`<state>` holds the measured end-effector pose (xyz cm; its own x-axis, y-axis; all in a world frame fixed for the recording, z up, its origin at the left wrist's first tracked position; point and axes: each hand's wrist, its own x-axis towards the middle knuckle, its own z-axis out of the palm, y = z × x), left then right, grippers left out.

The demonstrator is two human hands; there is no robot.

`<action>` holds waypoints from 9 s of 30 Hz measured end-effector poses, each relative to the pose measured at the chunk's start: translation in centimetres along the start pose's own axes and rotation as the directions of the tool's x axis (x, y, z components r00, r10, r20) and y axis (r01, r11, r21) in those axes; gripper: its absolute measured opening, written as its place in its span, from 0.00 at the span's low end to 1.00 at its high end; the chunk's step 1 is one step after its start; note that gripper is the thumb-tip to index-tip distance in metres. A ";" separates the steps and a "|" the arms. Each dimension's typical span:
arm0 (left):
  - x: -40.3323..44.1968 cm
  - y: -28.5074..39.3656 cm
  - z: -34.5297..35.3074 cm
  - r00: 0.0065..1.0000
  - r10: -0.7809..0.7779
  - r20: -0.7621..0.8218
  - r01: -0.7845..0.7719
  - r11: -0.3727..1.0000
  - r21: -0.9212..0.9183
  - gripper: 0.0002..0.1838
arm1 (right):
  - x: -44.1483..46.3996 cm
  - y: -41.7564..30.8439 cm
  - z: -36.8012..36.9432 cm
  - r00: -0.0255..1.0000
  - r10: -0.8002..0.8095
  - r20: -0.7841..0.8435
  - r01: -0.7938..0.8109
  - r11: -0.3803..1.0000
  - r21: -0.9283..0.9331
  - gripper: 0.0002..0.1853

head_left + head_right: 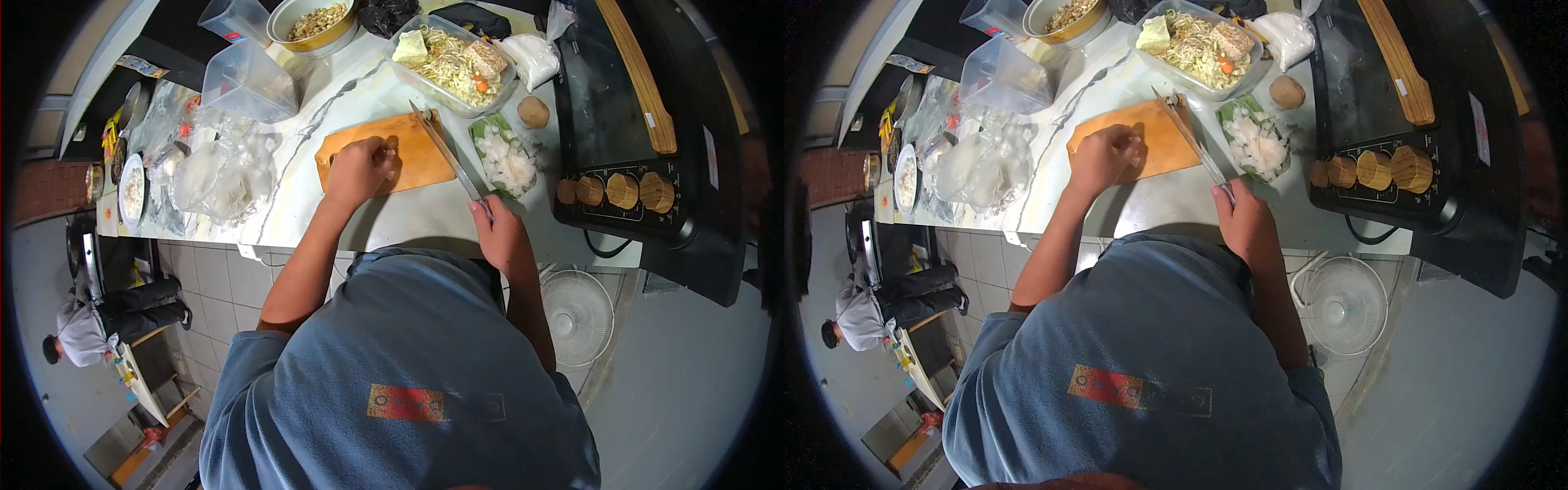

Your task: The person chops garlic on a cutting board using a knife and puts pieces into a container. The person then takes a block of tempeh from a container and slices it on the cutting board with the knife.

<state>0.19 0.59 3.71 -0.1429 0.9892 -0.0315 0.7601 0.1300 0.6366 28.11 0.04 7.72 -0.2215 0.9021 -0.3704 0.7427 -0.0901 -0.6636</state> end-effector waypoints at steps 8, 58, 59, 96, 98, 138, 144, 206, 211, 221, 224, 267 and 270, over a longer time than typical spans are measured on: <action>0.0 -0.3 -0.7 0.995 0.018 -0.101 -0.013 0.999 0.049 0.21 | 0.1 0.6 0.2 1.000 -0.014 0.005 0.014 1.000 0.004 0.19; 6.8 -6.8 -22.6 0.839 -0.036 -0.543 0.174 0.963 0.205 0.12 | -0.2 -0.2 -0.9 0.998 -0.019 0.064 0.016 0.999 0.050 0.19; 7.2 -7.7 -22.8 0.844 0.099 -0.527 0.186 0.867 0.462 0.13 | -0.1 -0.2 -0.9 0.997 -0.033 0.064 0.030 0.998 0.047 0.19; 2.5 -2.4 -0.1 0.962 0.274 -0.003 -0.274 0.960 -0.067 0.08 | 0.0 -0.7 -0.3 0.997 -0.014 0.070 0.010 0.998 0.064 0.18; 2.5 -2.2 -0.1 0.969 0.246 0.007 -0.245 0.967 -0.067 0.05 | -0.1 -0.7 -0.4 0.997 -0.013 0.073 0.008 0.998 0.066 0.19; 7.7 -8.6 -22.3 0.854 -0.065 -0.517 0.295 0.878 0.377 0.21 | 0.7 -0.5 -0.7 0.988 -0.103 0.118 0.103 0.995 0.005 0.20; 7.3 -6.0 -22.9 0.886 -0.279 -0.370 0.438 0.765 0.472 0.21 | 0.6 -0.5 -0.6 0.988 -0.084 0.126 0.083 0.996 0.015 0.20; 7.0 -5.5 -21.2 0.647 0.468 -0.603 0.172 0.680 0.712 0.13 | -0.4 -0.1 0.0 0.994 -0.076 0.073 0.072 0.996 0.060 0.19; 4.2 -1.9 -10.6 0.925 0.220 -0.310 -0.231 0.973 0.002 0.10 | -0.2 0.0 0.0 0.995 -0.051 0.087 0.046 0.997 0.061 0.19; 2.0 -3.4 0.3 0.984 0.146 -0.099 -0.148 0.989 -0.013 0.04 | -0.5 0.9 0.1 0.994 -0.102 0.038 0.097 0.988 0.117 0.17; 1.9 -3.6 1.0 0.969 0.207 -0.134 -0.201 0.978 0.056 0.04 | -0.6 1.2 0.2 0.991 -0.129 0.029 0.124 0.982 0.143 0.15; 4.0 -3.3 -15.8 0.637 0.345 -0.689 -0.158 0.934 0.322 0.02 | 0.2 0.2 -0.3 0.991 -0.102 0.083 0.095 0.992 0.088 0.17; 6.4 -6.8 -21.2 0.642 0.339 -0.688 0.008 0.894 0.448 0.08 | 0.1 -0.2 -0.4 0.991 -0.092 0.098 0.086 0.994 0.065 0.18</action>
<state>-19.38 4.64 15.52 -0.2702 0.6329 0.7255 0.9623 0.1539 0.2242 28.20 0.32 8.11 -0.3493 0.8611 -0.3695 0.6783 -0.0397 -0.7337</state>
